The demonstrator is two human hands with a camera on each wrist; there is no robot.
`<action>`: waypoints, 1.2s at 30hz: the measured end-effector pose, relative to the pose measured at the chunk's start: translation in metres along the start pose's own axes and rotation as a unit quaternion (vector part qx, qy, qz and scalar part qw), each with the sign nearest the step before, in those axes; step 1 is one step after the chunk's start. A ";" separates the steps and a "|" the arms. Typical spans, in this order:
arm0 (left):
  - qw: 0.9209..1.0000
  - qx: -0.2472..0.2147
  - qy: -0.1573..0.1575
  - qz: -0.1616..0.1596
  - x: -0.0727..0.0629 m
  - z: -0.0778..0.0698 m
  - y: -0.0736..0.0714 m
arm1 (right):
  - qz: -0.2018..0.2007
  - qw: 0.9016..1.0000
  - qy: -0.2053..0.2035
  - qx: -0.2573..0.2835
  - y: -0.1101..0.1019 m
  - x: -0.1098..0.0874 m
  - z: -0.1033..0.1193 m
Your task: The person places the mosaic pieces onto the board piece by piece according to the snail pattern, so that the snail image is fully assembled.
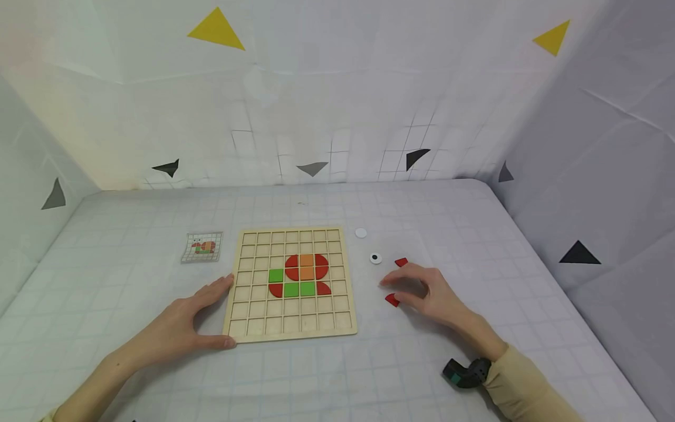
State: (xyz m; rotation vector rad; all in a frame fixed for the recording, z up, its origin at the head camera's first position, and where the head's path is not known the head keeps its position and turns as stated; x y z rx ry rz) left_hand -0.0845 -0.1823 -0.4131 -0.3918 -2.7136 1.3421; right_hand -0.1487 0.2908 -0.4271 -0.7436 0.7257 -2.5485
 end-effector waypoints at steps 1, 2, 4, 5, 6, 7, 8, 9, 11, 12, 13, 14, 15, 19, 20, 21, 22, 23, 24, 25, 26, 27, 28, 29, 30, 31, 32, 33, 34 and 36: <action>1.000 -0.001 0.001 0.000 0.000 0.000 0.000 | 0.010 1.000 -0.001 0.000 -0.001 -0.001 0.000; 1.000 -0.001 0.001 0.000 0.000 0.001 0.000 | 0.020 1.000 0.000 -0.001 -0.002 -0.002 -0.001; 1.000 -0.001 0.001 0.001 0.000 0.001 0.000 | 0.035 0.999 -0.002 -0.002 -0.002 -0.003 -0.001; 1.000 -0.001 0.001 0.001 0.001 0.001 0.000 | 0.041 0.999 -0.002 -0.004 -0.002 -0.004 -0.001; 1.000 0.001 0.001 0.002 0.001 0.001 0.000 | 0.045 0.999 -0.002 -0.004 -0.002 -0.004 -0.001; 1.000 0.001 0.001 0.001 0.001 0.001 0.000 | 0.047 0.999 -0.006 -0.009 -0.002 -0.004 -0.002; 1.000 0.001 0.000 0.001 0.001 0.001 0.000 | 0.046 0.999 -0.005 -0.009 -0.002 -0.004 -0.002; 1.000 0.001 0.000 0.001 0.001 0.001 0.000 | 0.042 0.999 -0.007 -0.011 -0.001 -0.003 -0.001; 1.000 0.003 -0.001 0.000 0.001 0.000 0.000 | 0.032 0.999 -0.009 -0.020 0.000 -0.003 -0.002; 1.000 0.004 -0.002 0.000 0.001 0.000 0.000 | 0.026 0.999 -0.010 -0.023 0.000 -0.003 -0.002; 1.000 0.004 -0.003 0.001 0.001 0.000 0.000 | 0.020 0.999 -0.010 -0.028 0.001 -0.003 -0.003; 1.000 0.004 -0.003 0.001 0.001 0.000 0.000 | 0.016 0.999 -0.006 -0.028 0.001 -0.003 -0.003; 1.000 0.003 -0.004 0.002 0.001 -0.001 0.000 | 0.012 0.999 -0.005 -0.033 0.002 -0.003 -0.004; 1.000 0.001 -0.003 0.002 0.000 -0.001 0.000 | 0.004 0.999 0.015 -0.046 0.003 -0.004 -0.005; 1.000 0.001 -0.003 0.002 0.000 -0.001 0.000 | 0.002 0.999 0.020 -0.049 0.004 -0.004 -0.004; 1.000 0.001 -0.003 0.002 0.000 -0.001 0.000 | -0.001 0.998 0.022 -0.052 0.004 -0.004 -0.004; 1.000 0.001 -0.002 0.002 0.000 -0.001 0.000 | -0.002 0.998 0.025 -0.052 0.004 -0.004 -0.004; 1.000 0.001 -0.002 0.002 0.000 -0.001 0.000 | -0.004 0.998 0.023 -0.055 0.005 -0.003 -0.003; 1.000 0.001 -0.002 0.002 0.000 0.000 0.000 | -0.005 0.998 0.019 -0.057 0.005 -0.003 -0.003; 1.000 0.001 -0.002 0.002 0.000 0.000 0.001 | -0.007 0.998 0.018 -0.056 0.005 -0.003 -0.002; 1.000 0.001 -0.002 0.003 0.000 0.000 0.001 | -0.008 0.998 0.015 -0.055 0.005 -0.003 -0.001; 1.000 0.001 -0.002 0.003 0.000 0.000 0.001 | -0.008 0.998 0.012 -0.057 0.005 -0.003 -0.001; 1.000 0.001 -0.002 0.002 0.000 0.000 0.001 | -0.009 0.998 0.011 -0.060 0.005 -0.002 0.000; 1.000 0.001 -0.002 0.002 0.000 0.000 0.001 | -0.010 0.998 0.009 -0.066 0.006 -0.002 0.000; 1.000 0.001 -0.001 0.001 0.000 0.000 0.001 | -0.012 0.997 0.011 -0.072 0.006 -0.001 0.000; 1.000 0.001 -0.001 0.001 0.000 0.000 0.001 | -0.014 0.997 0.014 -0.080 0.006 0.000 0.000; 1.000 0.002 0.000 0.000 0.001 0.000 0.001 | -0.017 0.996 0.016 -0.086 0.006 0.001 0.000; 1.000 0.003 0.000 -0.001 0.001 0.000 0.001 | -0.019 0.995 0.018 -0.092 0.007 0.003 0.001; 1.000 0.003 0.000 -0.001 0.001 0.000 0.001 | -0.023 0.995 0.022 -0.097 0.008 0.005 0.002; 1.000 0.004 0.000 -0.002 0.000 0.000 0.001 | -0.031 0.994 0.028 -0.101 0.011 0.011 0.004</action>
Point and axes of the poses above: each hand's wrist, its own x-axis towards the middle knuckle, its own y-axis out of the palm, z = x × y, the point moved 1 cm from there along x, towards the middle knuckle, and after that the axes turned 6 degrees about -z, right-handed, at the moved point
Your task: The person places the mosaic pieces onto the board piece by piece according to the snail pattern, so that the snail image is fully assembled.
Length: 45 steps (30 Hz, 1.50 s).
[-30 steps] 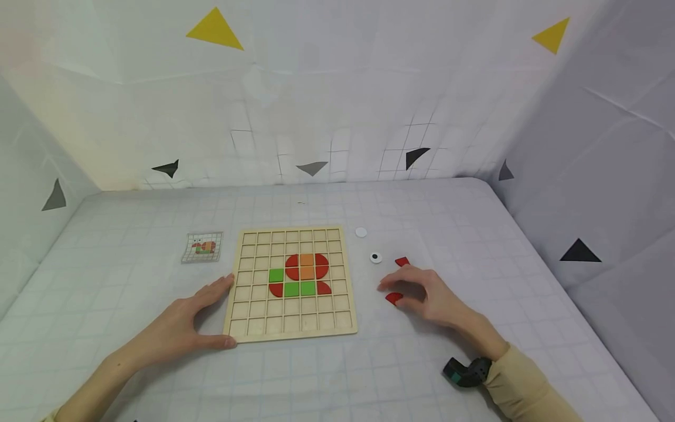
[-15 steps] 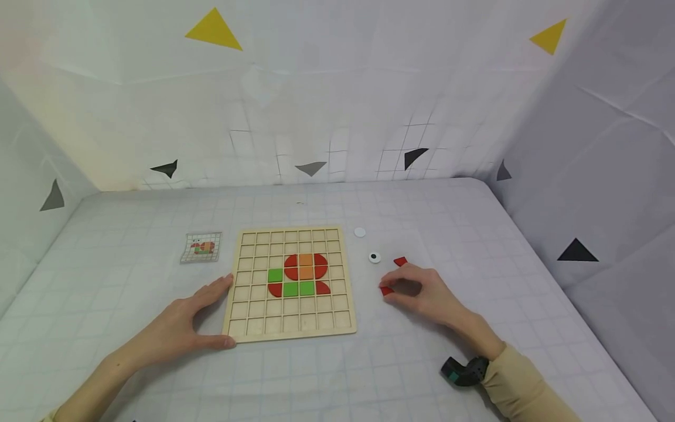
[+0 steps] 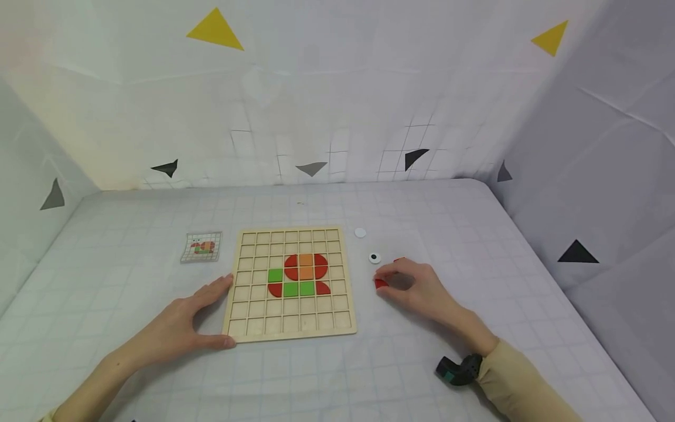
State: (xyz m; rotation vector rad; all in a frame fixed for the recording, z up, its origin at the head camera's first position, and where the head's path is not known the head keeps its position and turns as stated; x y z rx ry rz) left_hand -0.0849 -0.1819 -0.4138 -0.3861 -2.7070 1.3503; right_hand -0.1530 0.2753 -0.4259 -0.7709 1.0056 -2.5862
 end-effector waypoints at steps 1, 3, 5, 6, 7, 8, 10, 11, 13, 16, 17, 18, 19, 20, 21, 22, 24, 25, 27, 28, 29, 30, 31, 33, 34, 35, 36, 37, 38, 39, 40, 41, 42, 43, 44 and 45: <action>1.000 0.000 0.000 0.000 0.000 0.000 0.000 | -0.004 1.000 0.004 0.001 0.002 0.004 0.002; 1.000 0.000 0.001 0.000 0.000 0.000 0.000 | -0.014 1.000 0.008 0.005 0.007 0.012 0.007; 1.000 -0.002 0.002 0.000 0.000 0.000 0.000 | -0.020 1.000 0.013 0.012 0.013 0.022 0.014; 1.000 -0.002 0.002 0.000 0.000 0.000 0.000 | -0.023 0.999 0.015 0.017 0.017 0.027 0.018; 1.000 -0.002 0.002 0.000 0.000 0.000 -0.001 | -0.024 0.999 0.018 0.022 0.021 0.032 0.022; 1.000 -0.002 0.003 0.000 0.000 0.000 -0.001 | -0.024 0.999 0.020 0.030 0.026 0.038 0.026; 1.000 -0.001 0.002 -0.001 0.000 0.000 0.000 | -0.023 0.998 0.023 0.046 0.035 0.048 0.036; 1.000 -0.002 0.003 -0.002 0.000 0.000 0.000 | -0.024 0.998 0.023 0.053 0.041 0.053 0.040; 1.000 -0.003 0.004 -0.002 0.000 0.000 0.000 | -0.026 0.998 0.022 0.060 0.053 0.064 0.049; 1.000 -0.003 0.005 -0.004 0.000 0.001 0.000 | -0.026 0.998 0.020 0.062 0.071 0.079 0.061; 1.000 -0.003 0.005 -0.004 0.000 0.001 0.000 | -0.024 0.998 0.020 0.060 0.077 0.084 0.065; 1.000 -0.003 0.004 -0.004 -0.001 0.001 0.000 | -0.022 0.998 0.023 0.058 0.082 0.088 0.068; 1.000 -0.002 0.004 -0.004 -0.001 0.001 0.000 | -0.020 0.998 0.024 0.061 0.088 0.093 0.072; 1.000 -0.003 0.003 -0.004 -0.001 0.001 0.000 | -0.017 0.997 0.025 0.065 0.093 0.097 0.075; 1.000 -0.003 0.003 -0.004 -0.001 0.001 0.000 | -0.014 0.997 0.026 0.070 0.098 0.101 0.079; 1.000 -0.004 0.003 -0.004 -0.001 0.001 0.000 | -0.011 0.997 0.025 0.075 0.102 0.105 0.082; 1.000 -0.004 0.003 -0.003 -0.001 0.001 0.000 | -0.007 0.996 0.023 0.084 0.111 0.111 0.087; 1.000 -0.004 0.003 -0.003 -0.001 0.001 0.000 | -0.006 0.996 0.022 0.086 0.115 0.113 0.090; 1.000 -0.004 0.003 -0.003 -0.001 0.001 0.000 | -0.004 0.997 0.016 0.076 0.122 0.118 0.094; 1.000 -0.005 0.004 -0.004 -0.001 0.001 0.000 | -0.004 0.997 0.013 0.071 0.125 0.120 0.097; 1.000 -0.005 0.004 -0.004 -0.001 0.002 0.000 | -0.004 0.998 0.010 0.065 0.128 0.122 0.098; 1.000 -0.005 0.004 -0.005 -0.001 0.002 0.000 | -0.004 0.998 0.007 0.058 0.131 0.124 0.099; 1.000 -0.005 0.004 -0.005 -0.001 0.002 0.000 | -0.004 0.999 0.005 0.052 0.133 0.125 0.100; 1.000 -0.006 0.004 -0.004 -0.001 0.001 0.000 | -0.003 0.999 0.003 0.045 0.138 0.126 0.100; 1.000 -0.007 0.005 -0.004 -0.001 0.001 0.000 | -0.002 0.999 0.004 0.040 0.140 0.126 0.099; 1.000 -0.009 0.005 -0.003 -0.001 0.001 0.000 | -0.002 0.999 0.005 0.036 0.141 0.126 0.098; 1.000 -0.010 0.005 -0.003 -0.001 0.001 0.000 | -0.003 0.999 0.006 0.032 0.143 0.126 0.098; 1.000 -0.011 0.004 -0.003 -0.001 0.000 0.000 | -0.004 1.000 0.006 0.029 0.144 0.125 0.097; 1.000 -0.012 0.004 -0.002 -0.001 0.000 0.000 | -0.005 1.000 0.004 0.024 0.145 0.125 0.096; 1.000 -0.012 0.004 -0.001 -0.001 0.000 0.000 | -0.006 1.000 0.001 0.021 0.146 0.125 0.095; 1.000 -0.012 0.004 -0.001 -0.001 0.000 0.000 | -0.007 1.000 -0.002 0.019 0.146 0.124 0.095; 1.000 -0.011 0.004 -0.001 0.000 0.000 0.000 | -0.008 1.000 -0.005 0.017 0.146 0.124 0.095; 1.000 -0.010 0.004 -0.002 0.000 0.000 0.000 | -0.009 1.000 -0.008 0.016 0.146 0.124 0.095; 1.000 -0.009 0.005 -0.002 0.000 0.000 0.000 | -0.009 1.000 -0.012 0.014 0.146 0.124 0.096; 1.000 -0.008 0.005 -0.003 0.000 0.000 0.000 | -0.009 1.000 -0.015 0.013 0.146 0.124 0.096; 1.000 -0.006 0.006 -0.004 0.000 0.000 0.000 | -0.010 1.000 -0.017 0.011 0.146 0.124 0.096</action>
Point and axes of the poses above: each hand's wrist, its own x-axis towards the middle knuckle, its own y-axis out of the palm, z = x × y, the point moved 1 cm from there along x, towards the middle knuckle, and after that the axes turned 6 degrees about -z, right-handed, at the moved point
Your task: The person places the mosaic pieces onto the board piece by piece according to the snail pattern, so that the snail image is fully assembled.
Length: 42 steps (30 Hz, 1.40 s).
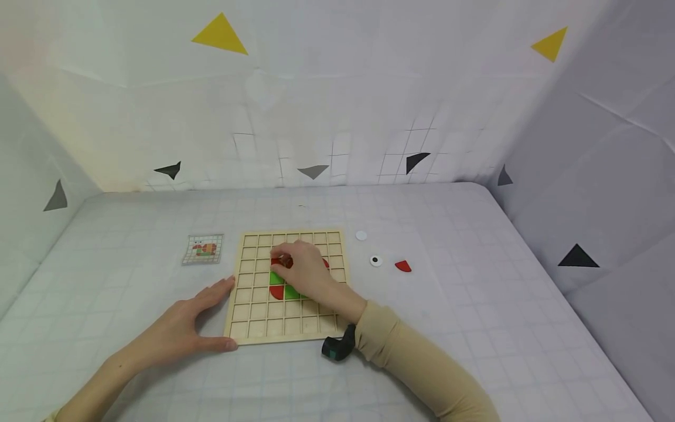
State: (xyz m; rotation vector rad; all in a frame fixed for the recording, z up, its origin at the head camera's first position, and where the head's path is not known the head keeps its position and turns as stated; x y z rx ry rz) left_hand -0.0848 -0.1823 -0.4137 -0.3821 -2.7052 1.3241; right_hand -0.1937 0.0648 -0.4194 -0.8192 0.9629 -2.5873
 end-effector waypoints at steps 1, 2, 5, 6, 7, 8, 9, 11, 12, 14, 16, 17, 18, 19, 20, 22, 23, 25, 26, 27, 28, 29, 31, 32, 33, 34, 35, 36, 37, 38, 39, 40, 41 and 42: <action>1.000 0.001 0.001 -0.001 0.000 0.000 0.000 | -0.001 1.000 -0.001 -0.002 0.000 0.000 0.000; 1.000 0.002 0.002 -0.001 0.000 0.000 0.000 | -0.002 1.000 -0.002 -0.003 0.000 0.000 0.000; 1.000 0.006 0.005 -0.003 0.000 0.001 0.000 | -0.005 1.000 -0.008 -0.008 0.000 0.000 0.001; 1.000 0.006 0.006 -0.003 0.000 0.001 0.000 | -0.006 1.000 -0.009 -0.008 0.000 -0.001 0.001; 1.000 0.006 0.007 -0.003 0.000 0.001 0.000 | -0.005 1.000 -0.009 -0.008 0.000 -0.001 0.001; 1.000 0.006 0.007 -0.003 0.000 0.000 0.000 | -0.004 1.000 -0.010 -0.009 0.000 -0.001 0.001; 1.000 0.005 0.007 -0.003 0.000 0.000 0.000 | -0.003 1.000 -0.010 -0.009 0.000 -0.001 0.001; 1.000 0.003 0.006 -0.004 0.000 0.000 0.000 | 0.004 1.000 -0.008 -0.008 -0.001 -0.001 0.003; 1.000 0.003 0.006 -0.004 0.000 -0.001 0.000 | 0.007 1.000 -0.005 -0.007 -0.003 -0.001 0.003; 1.000 0.001 0.003 -0.002 0.000 -0.001 0.000 | 0.012 1.000 0.002 -0.003 -0.006 -0.002 0.004; 1.000 0.001 0.003 0.002 -0.001 -0.001 -0.001 | 0.015 1.000 0.008 0.006 -0.012 -0.004 0.003; 1.000 0.003 0.002 0.004 -0.001 0.000 -0.001 | 0.015 1.000 0.013 0.012 -0.016 -0.006 0.001; 1.000 0.005 0.001 0.005 -0.001 0.000 -0.002 | 0.014 1.000 0.017 0.021 -0.021 -0.008 -0.001; 1.000 0.005 0.001 0.006 -0.001 0.000 -0.003 | 0.011 0.999 0.018 0.027 -0.027 -0.010 -0.004; 1.000 0.007 0.002 0.007 -0.001 0.000 -0.004 | 0.007 0.999 0.018 0.033 -0.033 -0.014 -0.008; 1.000 0.011 0.007 0.006 0.000 0.001 -0.005 | -0.006 0.999 0.016 0.043 -0.049 -0.022 -0.018; 1.000 0.011 0.009 0.006 0.001 0.000 -0.006 | -0.016 0.999 0.013 0.043 -0.057 -0.027 -0.024; 1.000 0.011 0.017 0.005 0.002 0.000 -0.007 | -0.033 0.999 0.006 0.035 -0.073 -0.038 -0.036; 1.000 0.012 0.017 0.004 0.003 -0.001 -0.008 | -0.040 0.999 0.007 0.030 -0.082 -0.044 -0.043; 1.000 0.013 0.018 0.003 0.004 -0.001 -0.008 | -0.046 0.999 0.007 0.022 -0.090 -0.049 -0.049; 1.000 0.012 0.019 0.004 0.005 -0.001 -0.008 | -0.051 0.999 0.005 0.013 -0.098 -0.055 -0.055; 1.000 0.011 0.018 0.004 0.006 -0.001 -0.008 | -0.054 0.999 0.008 0.004 -0.106 -0.061 -0.061; 1.000 0.009 0.012 0.008 0.009 -0.001 -0.007 | -0.056 0.998 0.019 -0.014 -0.123 -0.072 -0.074; 1.000 0.007 0.012 0.011 0.010 0.000 -0.007 | -0.057 0.998 0.022 -0.020 -0.130 -0.077 -0.081; 1.000 0.007 0.012 0.014 0.011 0.000 -0.007 | -0.057 0.998 0.026 -0.028 -0.137 -0.082 -0.088; 1.000 0.007 0.012 0.018 0.012 0.001 -0.006 | -0.056 0.997 0.036 -0.034 -0.144 -0.087 -0.095; 1.000 0.007 0.012 0.021 0.013 0.002 -0.006 | -0.052 0.997 0.048 -0.039 -0.150 -0.092 -0.101; 1.000 0.007 0.012 0.024 0.014 0.002 -0.006 | -0.051 0.996 0.058 -0.038 -0.155 -0.096 -0.108; 1.000 0.006 0.011 0.026 0.014 0.002 -0.006 | -0.050 0.996 0.065 -0.037 -0.159 -0.100 -0.113; 1.000 0.005 0.011 0.028 0.014 0.002 -0.006 | -0.047 0.996 0.073 -0.037 -0.163 -0.103 -0.118; 1.000 0.005 0.011 0.028 0.015 0.002 -0.006 | -0.044 0.995 0.082 -0.037 -0.165 -0.106 -0.122; 0.999 0.005 0.011 0.030 0.015 0.002 -0.006 | -0.042 0.995 0.089 -0.034 -0.167 -0.109 -0.125; 0.999 0.005 0.011 0.030 0.015 0.002 -0.006 | -0.042 0.994 0.092 -0.031 -0.169 -0.110 -0.128; 0.999 0.005 0.010 0.031 0.015 0.003 -0.006 | -0.044 0.994 0.092 -0.031 -0.169 -0.111 -0.129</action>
Point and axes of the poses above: each hand's wrist, its own x-axis towards the middle knuckle, its own y-axis out of the palm, z = x × y, the point moved 1 cm from there along x, towards the middle knuckle, and after that the axes turned 6 degrees about -z, right-handed, at the moved point
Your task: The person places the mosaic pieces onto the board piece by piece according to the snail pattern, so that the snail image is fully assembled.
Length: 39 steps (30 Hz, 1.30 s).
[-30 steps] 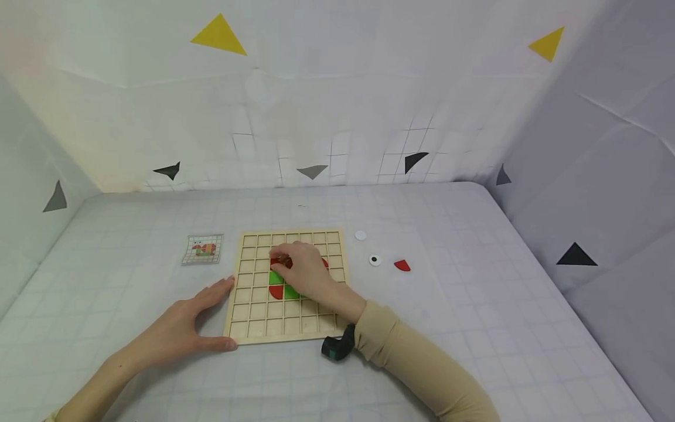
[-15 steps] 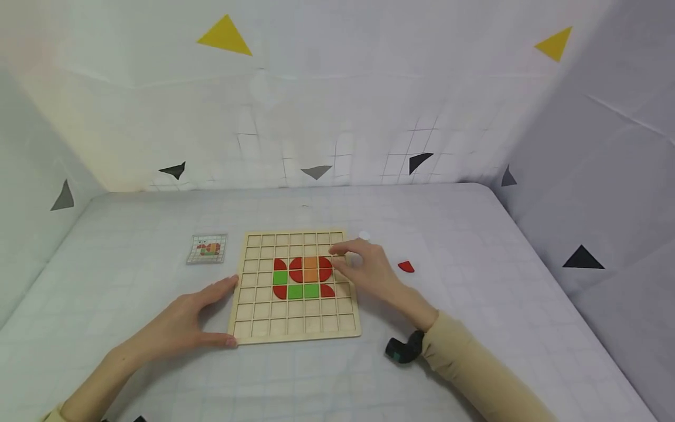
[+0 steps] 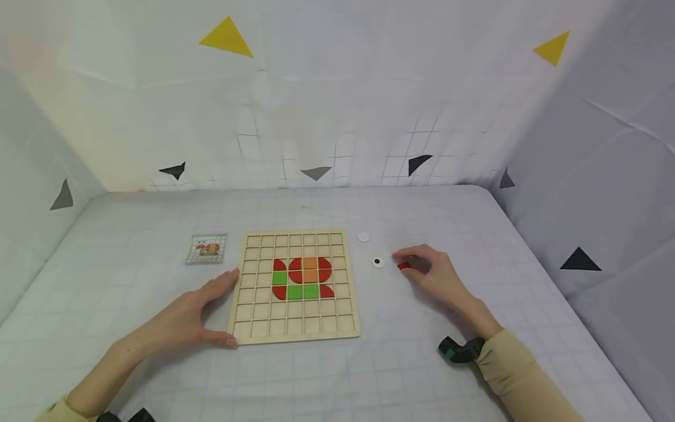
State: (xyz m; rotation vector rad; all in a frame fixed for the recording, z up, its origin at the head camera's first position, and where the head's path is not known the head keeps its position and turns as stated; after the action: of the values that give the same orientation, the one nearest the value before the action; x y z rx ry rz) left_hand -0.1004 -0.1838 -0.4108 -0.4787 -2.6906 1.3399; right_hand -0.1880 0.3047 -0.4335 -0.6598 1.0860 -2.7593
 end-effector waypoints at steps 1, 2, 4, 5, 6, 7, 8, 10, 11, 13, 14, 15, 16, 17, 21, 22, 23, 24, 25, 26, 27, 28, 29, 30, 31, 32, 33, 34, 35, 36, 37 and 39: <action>1.000 0.001 0.000 0.000 0.000 0.000 0.000 | -0.002 1.000 -0.002 -0.004 0.000 -0.001 -0.001; 1.000 0.002 0.000 0.000 0.000 0.000 0.001 | -0.005 1.000 -0.004 -0.007 0.000 -0.001 -0.002; 1.000 0.005 0.004 -0.001 0.000 0.001 0.002 | -0.017 1.000 -0.011 -0.017 0.001 -0.002 -0.003; 1.000 0.006 0.006 -0.003 0.000 0.001 0.002 | -0.023 0.999 -0.014 -0.022 0.002 -0.002 -0.003; 1.000 0.006 0.006 -0.004 0.000 0.001 0.002 | -0.030 0.999 -0.018 -0.025 0.002 -0.002 -0.003; 1.000 0.008 0.007 -0.005 0.000 0.002 0.002 | -0.035 0.999 -0.020 -0.027 0.003 -0.002 -0.003; 1.000 0.008 0.006 -0.006 -0.001 0.002 0.002 | -0.039 0.999 -0.023 -0.028 0.004 -0.002 -0.003; 1.000 0.009 0.005 -0.007 -0.001 0.002 0.003 | -0.042 0.998 -0.028 -0.024 0.004 -0.002 -0.004; 1.000 0.010 0.005 -0.007 -0.001 0.003 0.003 | -0.040 0.999 -0.029 -0.019 0.004 -0.002 -0.003; 1.000 0.012 0.003 -0.007 -0.001 0.003 0.003 | -0.031 0.999 -0.030 -0.005 0.004 -0.003 -0.004; 1.000 0.012 0.004 -0.008 -0.001 0.004 0.003 | -0.026 0.999 -0.031 0.002 0.003 -0.003 -0.004; 1.000 0.015 0.006 -0.009 -0.001 0.004 0.004 | -0.020 0.999 -0.030 0.008 0.003 -0.004 -0.004; 1.000 0.016 0.006 -0.009 0.000 0.004 0.004 | -0.017 0.999 -0.028 0.014 0.003 -0.004 -0.005; 1.000 0.017 0.007 -0.011 0.000 0.005 0.004 | -0.014 0.999 -0.028 0.016 0.003 -0.004 -0.005; 1.000 0.018 0.007 -0.014 0.000 0.005 0.004 | -0.020 0.999 -0.024 0.007 0.003 -0.004 -0.005; 1.000 0.016 0.006 -0.014 0.000 0.005 0.004 | -0.024 0.999 -0.021 0.004 0.004 -0.004 -0.006; 1.000 0.016 0.006 -0.014 -0.001 0.005 0.004 | -0.027 0.999 -0.019 0.000 0.004 -0.004 -0.006; 1.000 0.016 0.006 -0.014 -0.001 0.005 0.004 | -0.030 0.999 -0.019 -0.004 0.004 -0.004 -0.006; 1.000 0.016 0.007 -0.014 -0.001 0.005 0.004 | -0.034 0.999 -0.016 -0.007 0.004 -0.004 -0.006; 1.000 0.017 0.008 -0.014 -0.001 0.005 0.004 | -0.037 0.999 -0.014 -0.008 0.004 -0.004 -0.006; 1.000 0.018 0.009 -0.014 -0.002 0.005 0.004 | -0.039 0.999 -0.016 -0.011 0.004 -0.003 -0.006; 1.000 0.018 0.010 -0.014 -0.002 0.005 0.004 | -0.040 0.999 -0.014 -0.011 0.004 -0.003 -0.006; 1.000 0.019 0.011 -0.014 -0.002 0.005 0.004 | -0.042 0.999 -0.015 -0.012 0.004 -0.003 -0.006; 1.000 0.020 0.013 -0.014 -0.002 0.005 0.004 | -0.044 0.999 -0.015 -0.012 0.005 -0.003 -0.006; 1.000 0.021 0.014 -0.015 -0.002 0.005 0.004 | -0.046 0.999 -0.013 -0.009 0.005 -0.003 -0.006; 1.000 0.021 0.014 -0.015 -0.002 0.005 0.004 | -0.047 0.999 -0.018 -0.011 0.005 -0.002 -0.006; 1.000 0.021 0.013 -0.015 -0.002 0.005 0.004 | -0.049 0.999 -0.021 -0.013 0.005 -0.002 -0.007; 1.000 0.020 0.012 -0.015 -0.002 0.005 0.004 | -0.050 0.998 -0.023 -0.014 0.005 -0.002 -0.007; 1.000 0.019 0.012 -0.016 -0.002 0.005 0.004 | -0.052 0.998 -0.028 -0.016 0.005 -0.002 -0.007; 1.000 0.019 0.012 -0.016 -0.001 0.005 0.004 | -0.053 0.998 -0.032 -0.019 0.006 -0.002 -0.008; 1.000 0.018 0.011 -0.017 -0.001 0.005 0.004 | -0.054 0.998 -0.036 -0.021 0.006 -0.002 -0.008; 1.000 0.016 0.010 -0.018 -0.001 0.004 0.004 | -0.056 0.997 -0.038 -0.023 0.006 -0.003 -0.009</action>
State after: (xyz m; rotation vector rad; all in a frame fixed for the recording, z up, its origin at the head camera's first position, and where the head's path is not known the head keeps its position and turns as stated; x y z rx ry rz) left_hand -0.0996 -0.1852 -0.4162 -0.4374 -2.6447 1.3585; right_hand -0.1898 0.3067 -0.4444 -0.8507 1.1343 -2.7826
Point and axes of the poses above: each hand's wrist, its own x-axis towards the middle knuckle, its own y-axis out of the palm, z = x × y, the point moved 1 cm from there along x, towards the middle knuckle, and after that the axes turned 6 degrees about -z, right-handed, at the moved point
